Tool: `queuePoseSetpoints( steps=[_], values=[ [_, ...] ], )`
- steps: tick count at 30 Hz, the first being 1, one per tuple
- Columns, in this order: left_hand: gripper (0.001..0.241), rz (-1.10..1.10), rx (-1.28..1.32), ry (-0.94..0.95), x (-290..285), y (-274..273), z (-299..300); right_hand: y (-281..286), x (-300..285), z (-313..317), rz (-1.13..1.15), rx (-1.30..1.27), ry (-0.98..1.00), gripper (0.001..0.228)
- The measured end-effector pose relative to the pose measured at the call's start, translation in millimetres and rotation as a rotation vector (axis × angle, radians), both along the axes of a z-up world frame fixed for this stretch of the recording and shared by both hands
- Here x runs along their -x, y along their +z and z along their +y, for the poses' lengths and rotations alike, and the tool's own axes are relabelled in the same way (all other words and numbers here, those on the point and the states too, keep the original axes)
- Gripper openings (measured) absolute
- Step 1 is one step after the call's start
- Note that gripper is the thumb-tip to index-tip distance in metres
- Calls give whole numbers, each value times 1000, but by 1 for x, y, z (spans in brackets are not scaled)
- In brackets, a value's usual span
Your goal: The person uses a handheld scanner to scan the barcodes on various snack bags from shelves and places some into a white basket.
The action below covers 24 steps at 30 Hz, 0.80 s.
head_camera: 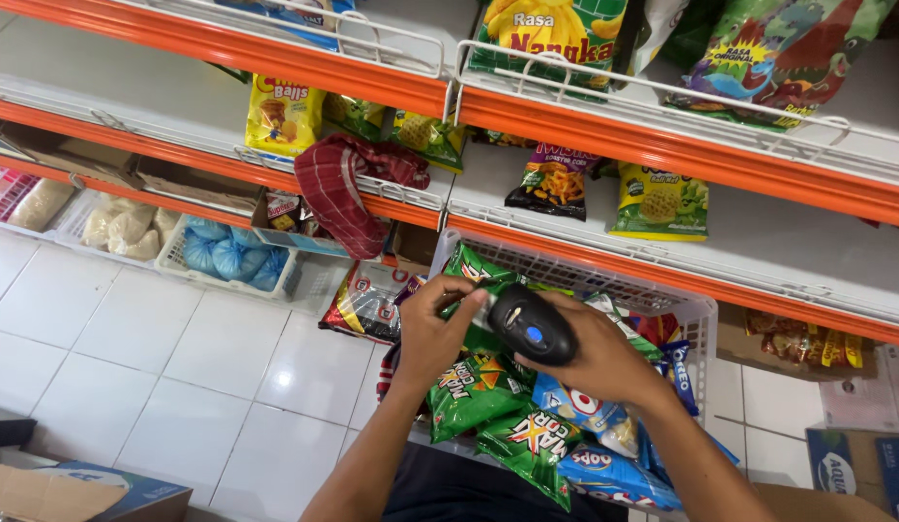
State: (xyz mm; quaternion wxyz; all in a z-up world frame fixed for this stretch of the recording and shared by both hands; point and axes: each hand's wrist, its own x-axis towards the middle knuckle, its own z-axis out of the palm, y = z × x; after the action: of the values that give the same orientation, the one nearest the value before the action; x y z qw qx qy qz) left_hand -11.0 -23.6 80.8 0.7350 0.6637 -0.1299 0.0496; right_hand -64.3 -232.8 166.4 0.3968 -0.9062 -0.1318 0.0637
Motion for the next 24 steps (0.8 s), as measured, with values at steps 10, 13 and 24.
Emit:
queuePoseSetpoints(
  steps=[10,13,24],
  values=[
    [13,260,353,-60,-19,-21,-2,8,3,-4,-77,68,-60,38],
    [13,270,305,-77,-23,-19,4,20,5,-6,-30,89,24,37],
    [12,237,275,-59,-25,-15,8,27,1,-5,-13,54,85,38]
  ],
)
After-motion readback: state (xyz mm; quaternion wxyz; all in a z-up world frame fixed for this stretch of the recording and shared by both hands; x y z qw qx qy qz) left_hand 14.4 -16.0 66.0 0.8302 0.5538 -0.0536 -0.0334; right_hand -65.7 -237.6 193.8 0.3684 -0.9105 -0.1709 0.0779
